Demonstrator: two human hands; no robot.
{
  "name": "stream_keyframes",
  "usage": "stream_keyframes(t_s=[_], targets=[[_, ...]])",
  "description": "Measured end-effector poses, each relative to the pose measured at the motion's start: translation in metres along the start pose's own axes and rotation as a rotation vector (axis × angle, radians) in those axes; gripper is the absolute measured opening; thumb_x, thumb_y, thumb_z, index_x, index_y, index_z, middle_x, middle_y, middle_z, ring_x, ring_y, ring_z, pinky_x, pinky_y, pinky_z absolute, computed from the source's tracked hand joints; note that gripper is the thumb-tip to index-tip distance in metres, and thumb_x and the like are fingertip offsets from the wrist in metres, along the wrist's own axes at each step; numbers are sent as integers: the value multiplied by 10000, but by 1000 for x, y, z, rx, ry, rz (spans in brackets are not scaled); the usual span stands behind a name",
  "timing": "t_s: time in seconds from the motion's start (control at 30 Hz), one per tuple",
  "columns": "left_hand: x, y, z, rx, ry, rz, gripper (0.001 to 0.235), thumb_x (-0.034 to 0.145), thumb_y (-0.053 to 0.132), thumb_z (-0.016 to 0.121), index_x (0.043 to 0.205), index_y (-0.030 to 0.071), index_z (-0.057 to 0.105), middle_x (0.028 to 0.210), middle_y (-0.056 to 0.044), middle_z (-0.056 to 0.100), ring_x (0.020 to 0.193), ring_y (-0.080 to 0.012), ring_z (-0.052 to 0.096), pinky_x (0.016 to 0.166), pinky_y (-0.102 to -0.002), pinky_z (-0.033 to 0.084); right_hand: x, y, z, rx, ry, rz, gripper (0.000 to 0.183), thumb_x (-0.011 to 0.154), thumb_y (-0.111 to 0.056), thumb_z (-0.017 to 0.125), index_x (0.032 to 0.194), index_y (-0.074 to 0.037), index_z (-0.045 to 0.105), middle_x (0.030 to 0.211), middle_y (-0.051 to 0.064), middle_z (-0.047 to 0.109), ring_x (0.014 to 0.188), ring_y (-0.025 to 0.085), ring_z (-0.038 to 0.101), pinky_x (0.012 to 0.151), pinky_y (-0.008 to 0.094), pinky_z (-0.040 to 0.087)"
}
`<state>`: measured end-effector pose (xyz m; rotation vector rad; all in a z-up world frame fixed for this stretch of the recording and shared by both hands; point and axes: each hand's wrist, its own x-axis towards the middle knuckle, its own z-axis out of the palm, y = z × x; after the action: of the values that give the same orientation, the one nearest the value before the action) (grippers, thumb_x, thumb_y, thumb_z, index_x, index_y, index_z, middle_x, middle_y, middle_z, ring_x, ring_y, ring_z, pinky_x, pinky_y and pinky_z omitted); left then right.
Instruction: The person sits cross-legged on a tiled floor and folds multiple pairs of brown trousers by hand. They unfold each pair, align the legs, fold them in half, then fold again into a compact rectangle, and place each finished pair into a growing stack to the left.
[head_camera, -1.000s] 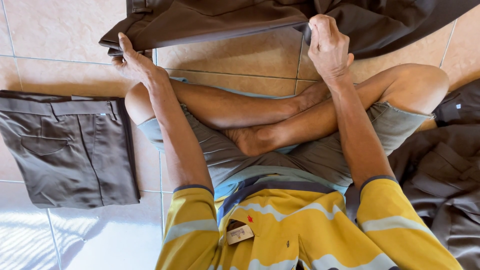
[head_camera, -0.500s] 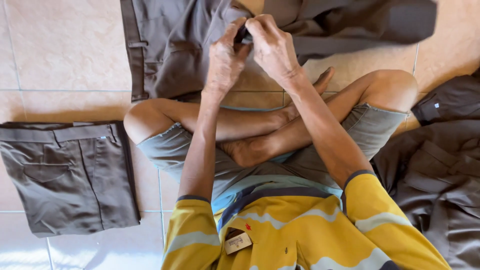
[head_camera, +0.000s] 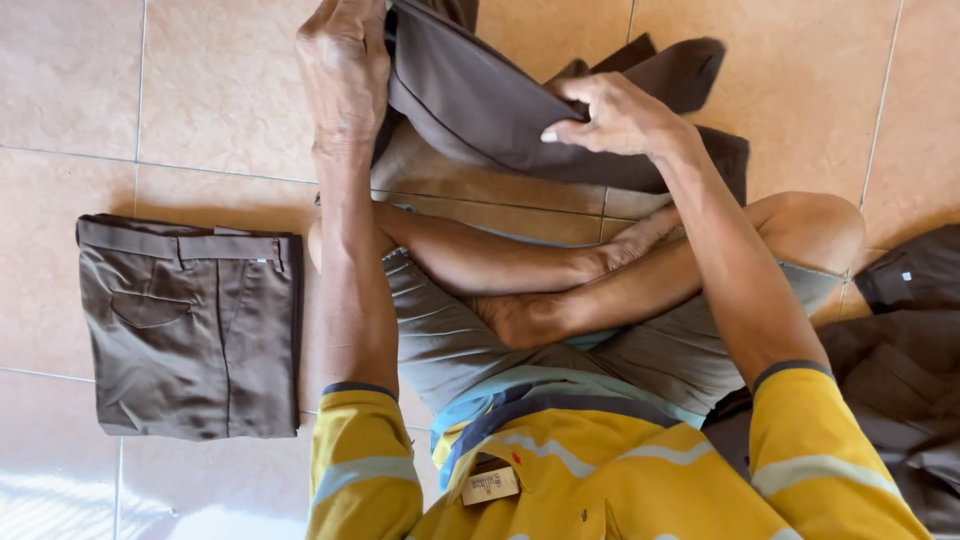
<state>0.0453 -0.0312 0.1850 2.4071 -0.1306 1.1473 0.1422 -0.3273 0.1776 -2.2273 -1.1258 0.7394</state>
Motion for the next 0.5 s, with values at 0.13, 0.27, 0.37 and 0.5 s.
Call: stream_keyframes(t_s=[0.13,0.27,0.37,0.5], targets=[[-3,-13,-3,-68,43,-75,260,1022,-126,561,1145,17,739,673,-30,534,538,-113,390,453,-287,317,-14,-15,-12,49,-93,308,200,1045,-222,685,1048,-22,667,851,112,687,610,195,593,516,312,480],[-21,-76,6,-4,114,-235,350,1019,-42,563,732,150,503,585,33,460,469,-66,277,451,-212,246,-33,26,-16,-119,465,-134,416,1007,-132,904,808,-26,554,746,50,479,681,158,402,614,341,311],[-12,-96,-3,135,234,-228,384,963,-27,594,702,141,368,610,0,365,573,-110,297,548,-340,256,-43,15,4,-279,231,-137,442,994,-267,737,711,-16,509,758,138,537,713,299,502,690,451,362],[-12,-129,-11,128,387,-270,436,946,-36,597,721,162,280,631,30,270,599,-100,229,583,-315,246,-57,70,23,-288,119,-56,346,983,-208,739,759,11,594,796,155,607,710,350,573,697,474,425]])
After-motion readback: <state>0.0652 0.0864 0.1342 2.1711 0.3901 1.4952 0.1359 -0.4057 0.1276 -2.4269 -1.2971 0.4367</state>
